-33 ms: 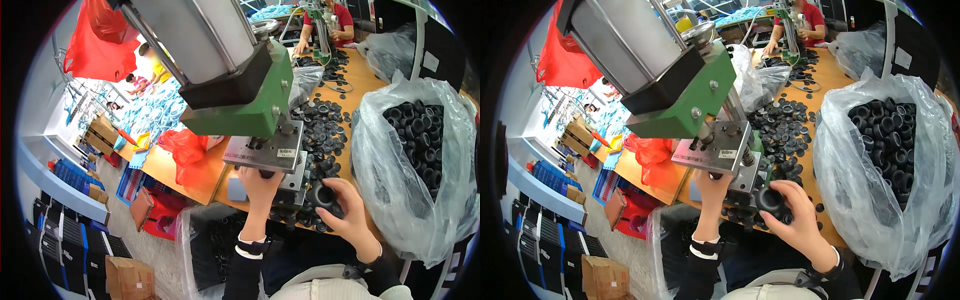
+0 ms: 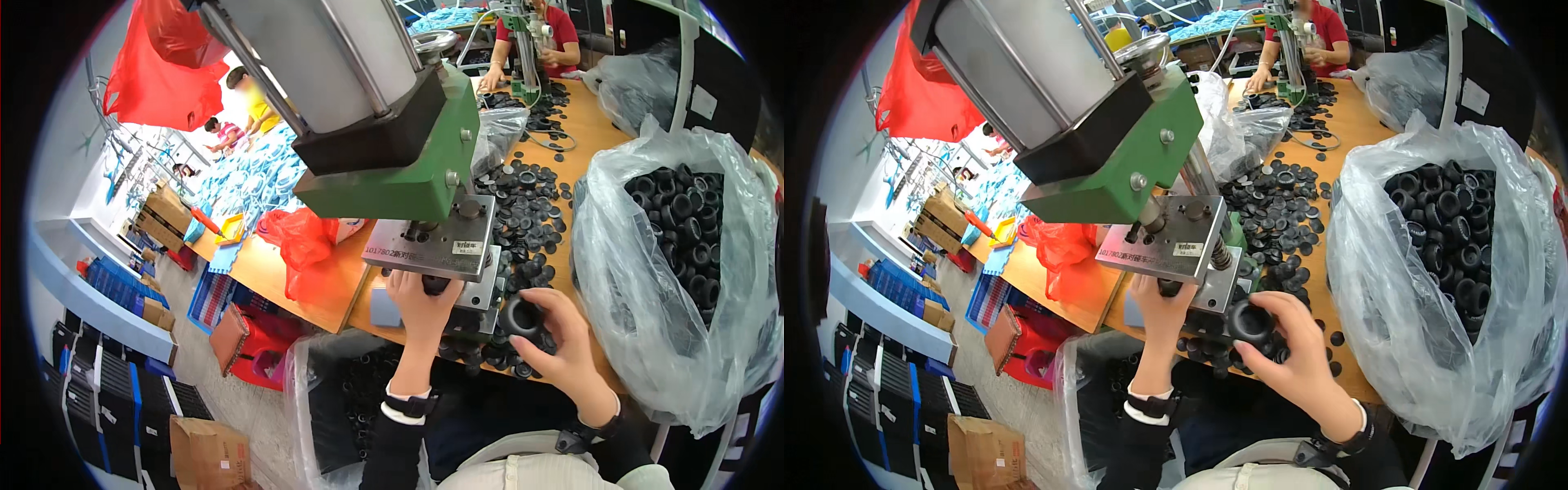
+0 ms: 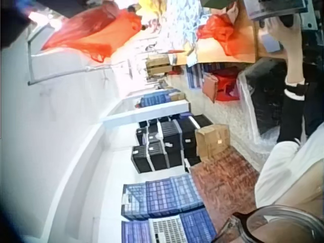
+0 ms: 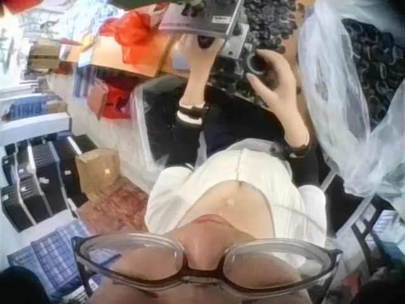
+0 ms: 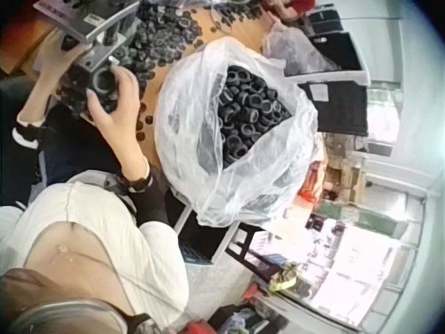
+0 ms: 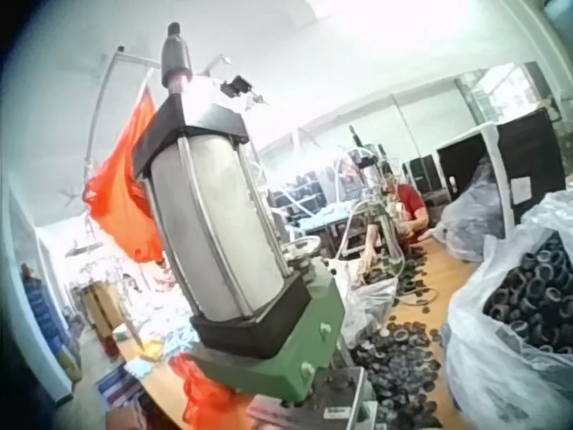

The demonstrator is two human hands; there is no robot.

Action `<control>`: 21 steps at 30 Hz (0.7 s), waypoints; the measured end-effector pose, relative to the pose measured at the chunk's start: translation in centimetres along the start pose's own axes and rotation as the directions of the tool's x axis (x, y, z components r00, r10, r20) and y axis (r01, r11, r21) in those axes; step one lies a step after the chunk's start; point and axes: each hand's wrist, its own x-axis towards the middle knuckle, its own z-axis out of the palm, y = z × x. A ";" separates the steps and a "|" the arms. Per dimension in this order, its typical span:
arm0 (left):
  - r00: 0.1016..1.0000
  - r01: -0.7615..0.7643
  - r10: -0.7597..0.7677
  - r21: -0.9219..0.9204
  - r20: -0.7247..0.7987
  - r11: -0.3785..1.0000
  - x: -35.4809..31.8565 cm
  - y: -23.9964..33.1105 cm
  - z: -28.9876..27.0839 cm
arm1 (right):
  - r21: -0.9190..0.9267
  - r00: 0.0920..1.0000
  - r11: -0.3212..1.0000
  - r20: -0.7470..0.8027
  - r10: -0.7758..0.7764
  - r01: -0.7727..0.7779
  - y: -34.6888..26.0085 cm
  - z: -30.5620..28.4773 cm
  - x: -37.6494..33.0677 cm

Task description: Press small black parts into a larger black component using a manual press machine.

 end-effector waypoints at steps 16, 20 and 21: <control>0.916 0.354 -0.183 0.504 -0.358 0.788 -11.3 -14.0 -11.2 | -0.276 0.973 0.937 0.137 -0.183 0.215 2.8 8.8 6.4; 0.997 -0.081 0.061 0.458 0.056 0.885 -5.9 -11.7 -7.4 | -0.211 0.979 0.975 0.203 -0.032 0.075 3.4 7.4 5.5; 0.987 -0.141 0.089 0.443 0.136 0.885 -4.7 -12.1 -5.7 | -0.170 0.980 0.982 0.190 -0.055 0.088 3.1 6.3 4.6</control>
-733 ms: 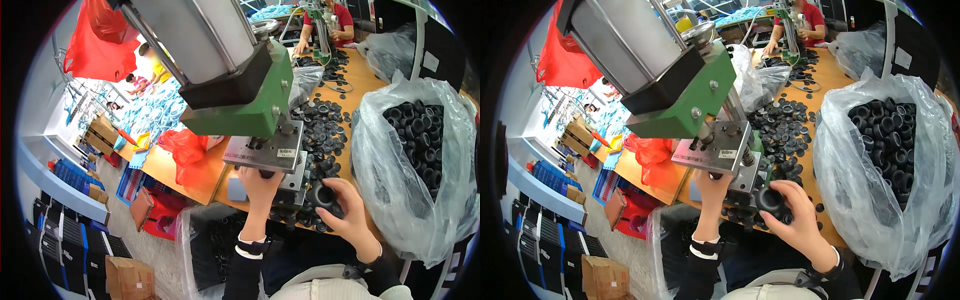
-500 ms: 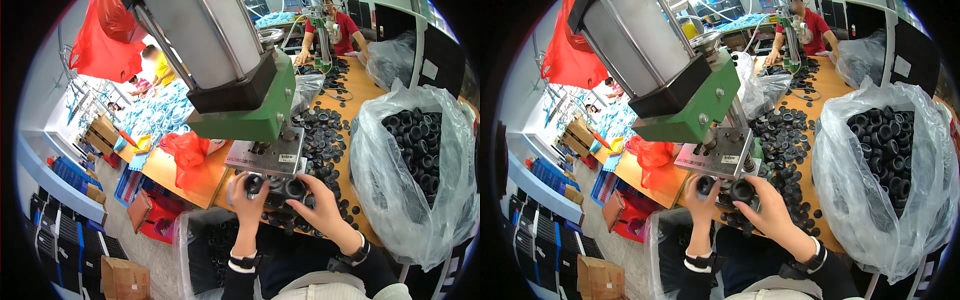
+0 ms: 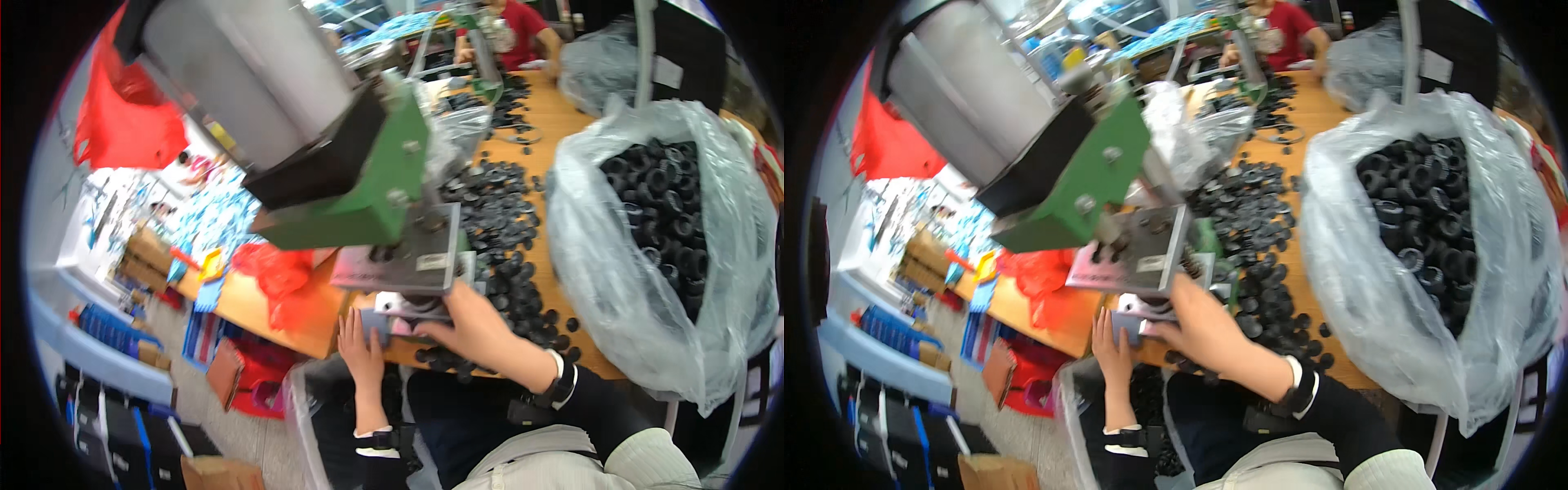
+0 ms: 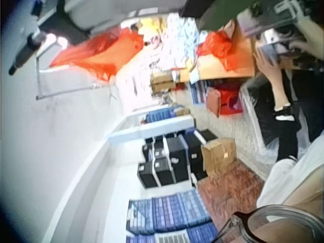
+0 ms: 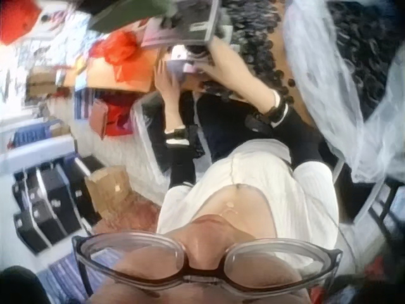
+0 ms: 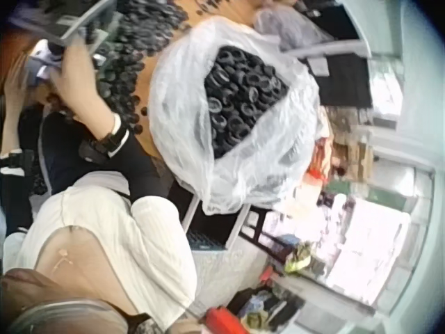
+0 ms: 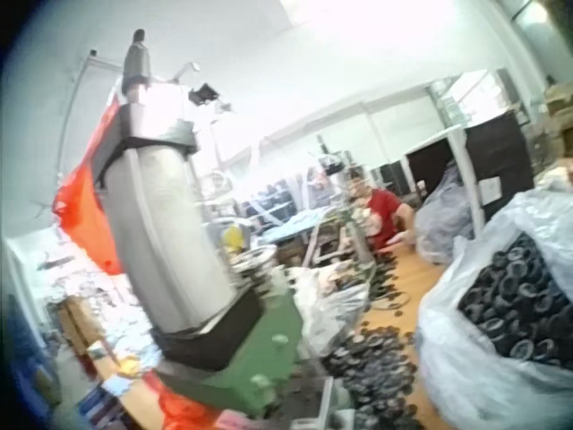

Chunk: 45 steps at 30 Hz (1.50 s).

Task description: Press small black parts into a larger black component using a manual press machine.

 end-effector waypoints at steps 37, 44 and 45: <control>0.973 -0.189 0.196 -0.063 0.124 0.980 1.4 -4.5 4.2 | -0.368 0.623 0.872 -0.777 -0.097 -0.323 -1.2 -23.5 -17.5; 0.965 -0.194 0.261 -0.681 -0.005 0.707 4.6 3.0 9.1 | -0.413 0.626 0.877 -0.759 -0.181 -0.247 -3.9 -23.3 -16.0; 0.972 -0.175 0.235 -0.745 -0.025 0.644 4.7 4.1 9.3 | -0.372 0.635 0.905 -0.755 -0.164 -0.208 -4.1 -23.0 -15.2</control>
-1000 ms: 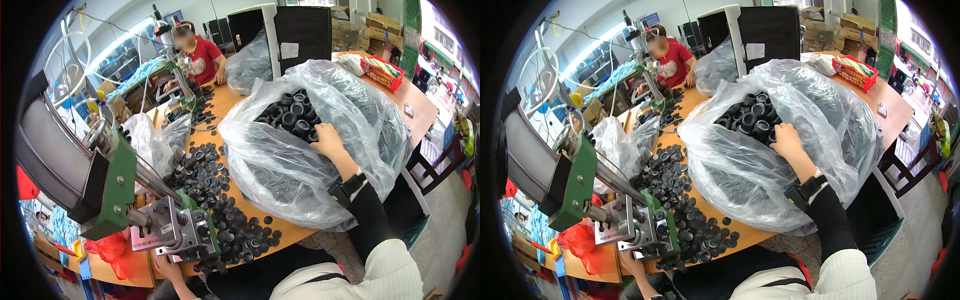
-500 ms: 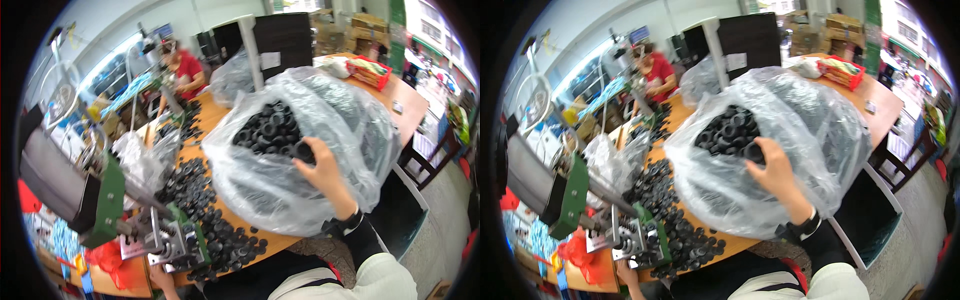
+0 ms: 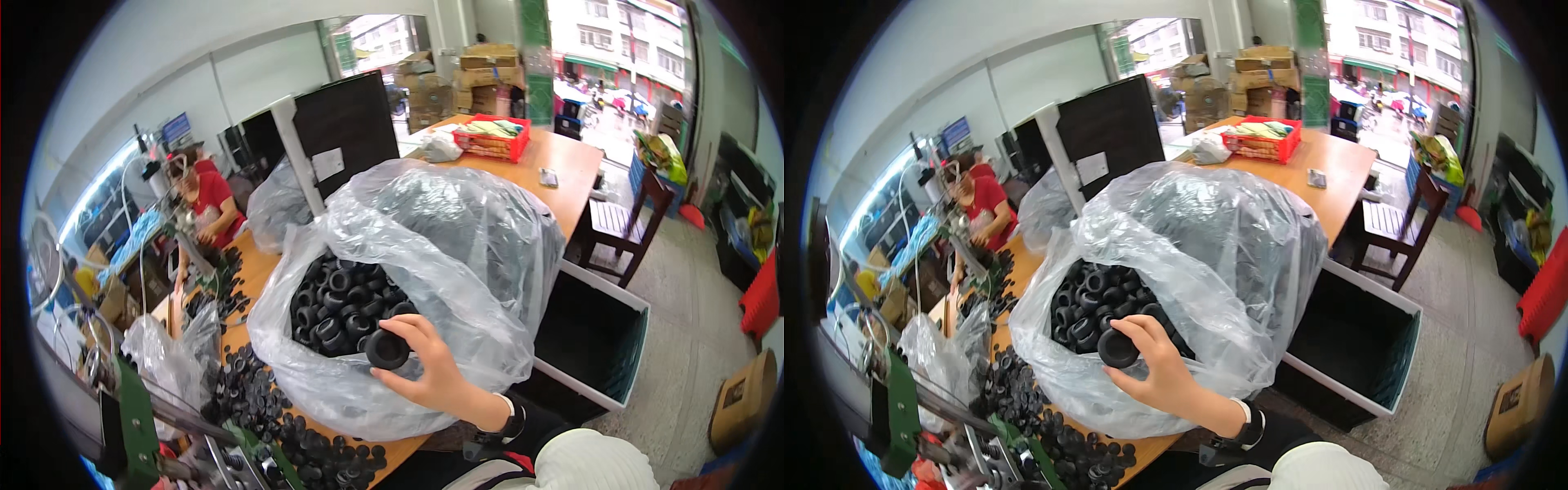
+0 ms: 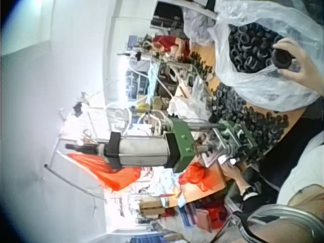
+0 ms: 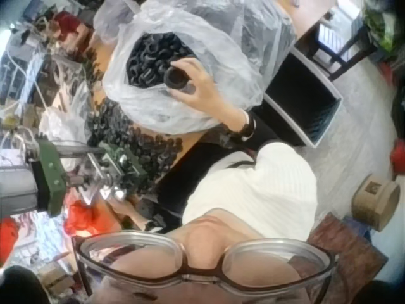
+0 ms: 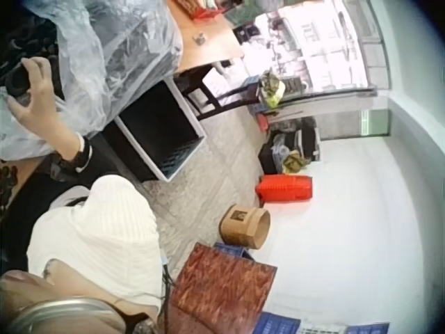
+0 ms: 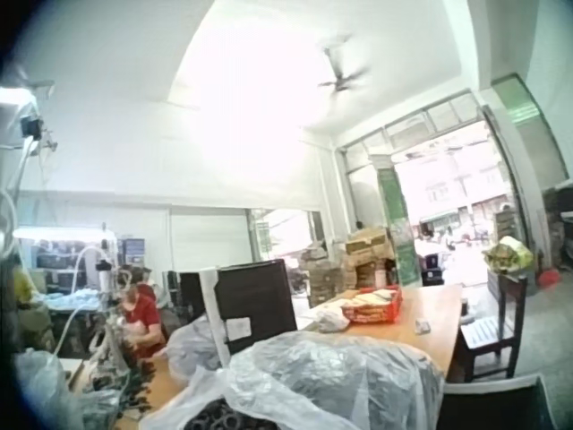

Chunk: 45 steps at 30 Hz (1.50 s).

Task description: Press small black parts into a larger black component using a manual press machine.

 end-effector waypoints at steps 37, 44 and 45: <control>0.647 0.737 -0.435 0.370 -0.626 0.565 -12.2 8.6 -12.7 | 0.362 0.690 0.917 0.708 -0.153 -0.168 -9.6 27.5 -7.3; 0.963 0.180 -0.271 0.730 0.008 0.660 -3.6 1.2 -9.0 | 0.468 0.705 0.850 0.687 -0.176 -0.243 -7.8 18.9 -5.6; 0.957 0.185 -0.289 0.751 0.008 0.633 -3.9 0.3 -9.3 | 0.413 0.767 0.901 0.619 -0.170 -0.134 -6.1 17.2 -4.4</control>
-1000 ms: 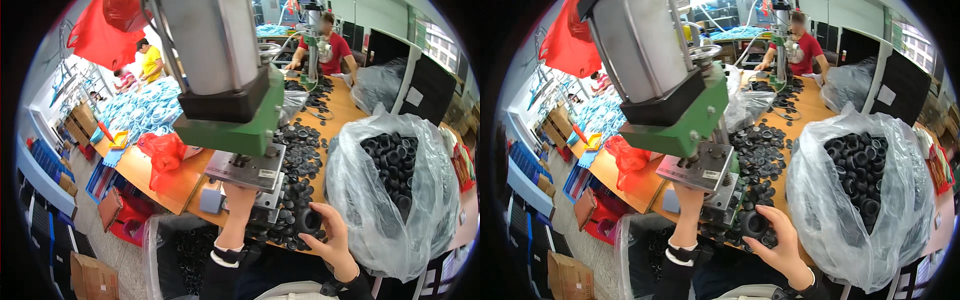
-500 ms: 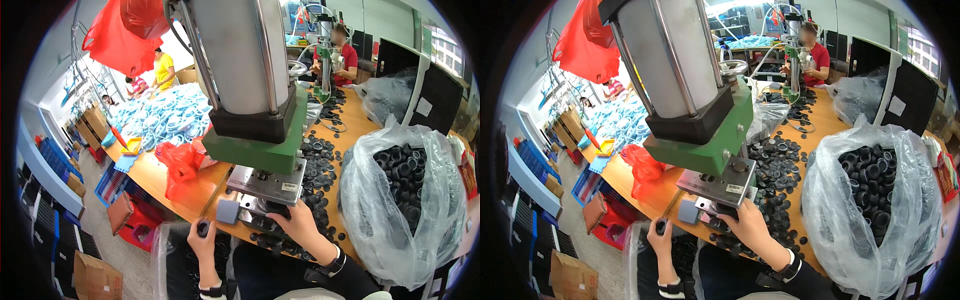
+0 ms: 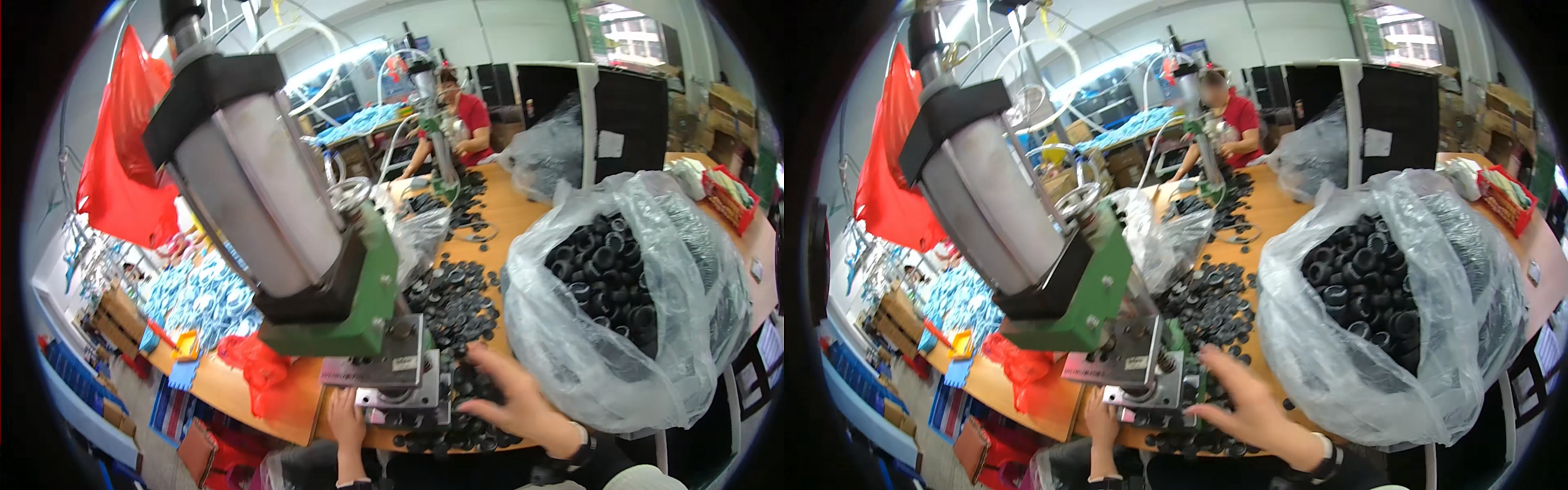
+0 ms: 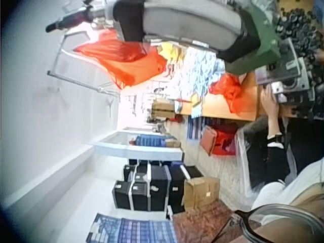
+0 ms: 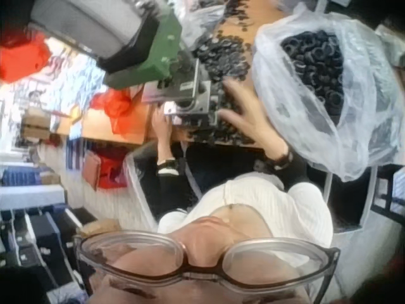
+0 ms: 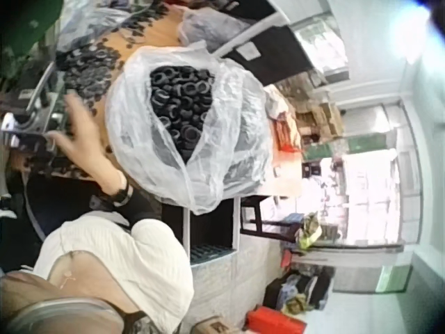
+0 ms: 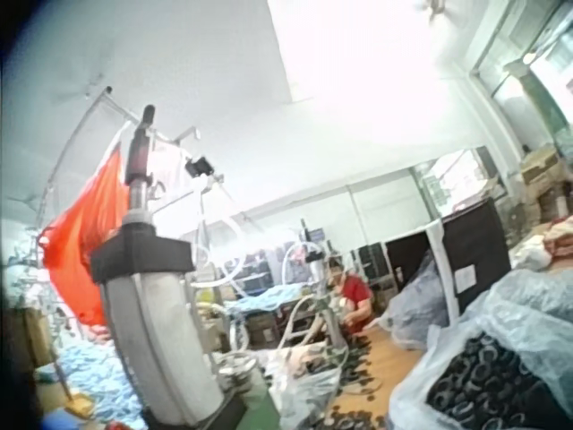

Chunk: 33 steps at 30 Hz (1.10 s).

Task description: Press small black parts into a larger black component using a manual press machine.

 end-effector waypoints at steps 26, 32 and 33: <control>0.881 -0.068 -0.114 -0.361 -0.460 0.930 -0.3 5.8 -3.2 | -0.235 0.857 0.903 -0.467 0.219 -0.359 3.6 -17.9 -4.0; 0.918 -0.170 -0.081 -0.570 -0.389 0.804 5.2 16.7 -5.7 | -0.151 0.960 0.963 -0.206 0.189 -0.222 1.2 -9.4 -3.0; 0.921 -0.086 -0.197 -0.671 -0.335 0.736 5.9 17.2 -5.6 | -0.174 0.980 0.971 -0.145 0.139 -0.163 1.2 -7.6 -2.4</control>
